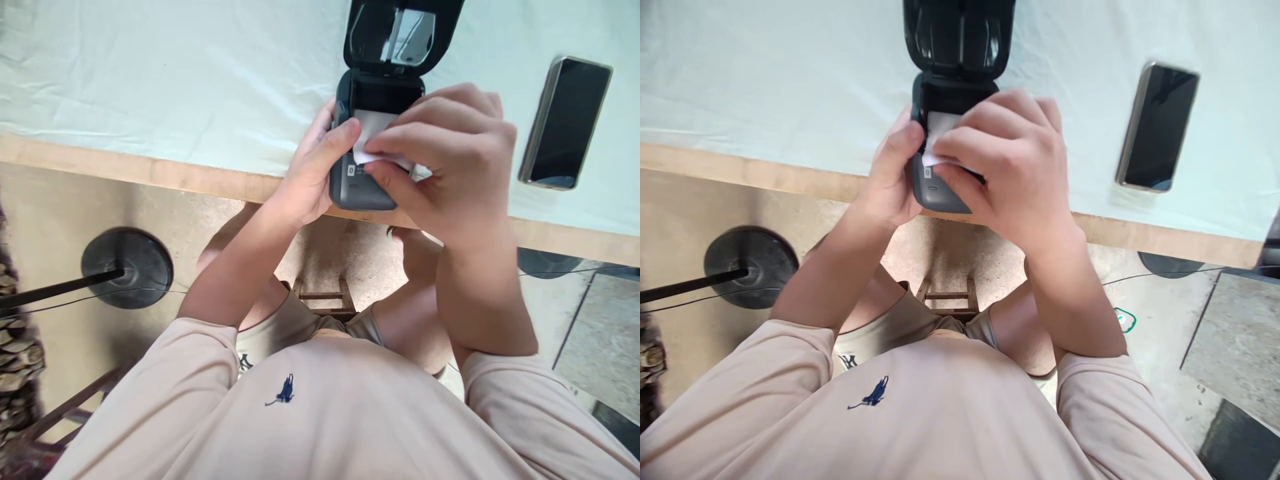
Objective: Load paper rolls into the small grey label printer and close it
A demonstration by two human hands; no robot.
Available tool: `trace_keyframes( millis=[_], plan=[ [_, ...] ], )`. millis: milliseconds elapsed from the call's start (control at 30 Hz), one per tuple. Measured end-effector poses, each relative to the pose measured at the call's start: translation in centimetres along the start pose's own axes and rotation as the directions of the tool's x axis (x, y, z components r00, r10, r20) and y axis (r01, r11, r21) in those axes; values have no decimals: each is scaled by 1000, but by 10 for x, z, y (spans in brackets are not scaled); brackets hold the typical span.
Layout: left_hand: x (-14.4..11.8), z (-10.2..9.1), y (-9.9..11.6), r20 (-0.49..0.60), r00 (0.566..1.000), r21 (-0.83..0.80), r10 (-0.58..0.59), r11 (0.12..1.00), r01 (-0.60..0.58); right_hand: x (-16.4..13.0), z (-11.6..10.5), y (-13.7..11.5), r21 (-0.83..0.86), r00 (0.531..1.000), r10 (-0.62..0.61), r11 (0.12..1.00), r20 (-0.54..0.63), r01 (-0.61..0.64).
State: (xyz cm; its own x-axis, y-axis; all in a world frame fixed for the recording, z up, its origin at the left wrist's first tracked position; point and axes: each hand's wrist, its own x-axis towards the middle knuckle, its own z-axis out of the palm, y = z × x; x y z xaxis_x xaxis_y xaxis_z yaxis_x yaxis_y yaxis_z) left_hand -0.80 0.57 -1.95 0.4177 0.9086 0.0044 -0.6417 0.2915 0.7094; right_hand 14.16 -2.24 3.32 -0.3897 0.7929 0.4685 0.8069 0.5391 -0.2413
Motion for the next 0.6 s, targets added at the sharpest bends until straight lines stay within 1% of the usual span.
trace_keyframes(
  millis=[67,133,167,233,300,333,367,400,500,533,600],
  plan=[
    [0,-1,-1,-3,1000,13,-11,1000,11,-1,-3,0,46,998,-49,998,39,48],
    [0,-1,-1,-6,1000,46,-7,999,7,-2,-7,0,111,998,-43,993,41,38],
    [0,0,-2,-10,1000,63,5,998,-4,-2,-9,0,149,1000,-3,989,21,0],
    [-1,1,-2,1,1000,99,20,995,-20,-2,-12,-1,211,991,114,973,-64,-98],
    [-2,0,-2,25,1000,143,8,990,-12,-1,-13,1,231,954,236,954,-184,-191],
    [-2,0,-2,39,999,168,-7,986,0,-1,-13,3,229,934,274,948,-230,-222],
    [-3,-1,-2,50,999,187,-20,982,11,-1,-12,6,226,925,283,947,-253,-228],
    [-3,-2,-1,54,998,198,-30,980,18,-1,-10,9,240,926,280,945,-253,-221],
    [-4,-6,0,56,998,181,-41,983,30,-1,-6,15,353,946,236,924,-224,-147],
    [-4,-7,0,54,998,169,-45,985,35,0,-5,14,384,939,244,913,-242,-138],
    [-4,-9,1,42,997,149,-65,987,58,1,-5,9,415,906,301,896,-298,-160]
  ],
)
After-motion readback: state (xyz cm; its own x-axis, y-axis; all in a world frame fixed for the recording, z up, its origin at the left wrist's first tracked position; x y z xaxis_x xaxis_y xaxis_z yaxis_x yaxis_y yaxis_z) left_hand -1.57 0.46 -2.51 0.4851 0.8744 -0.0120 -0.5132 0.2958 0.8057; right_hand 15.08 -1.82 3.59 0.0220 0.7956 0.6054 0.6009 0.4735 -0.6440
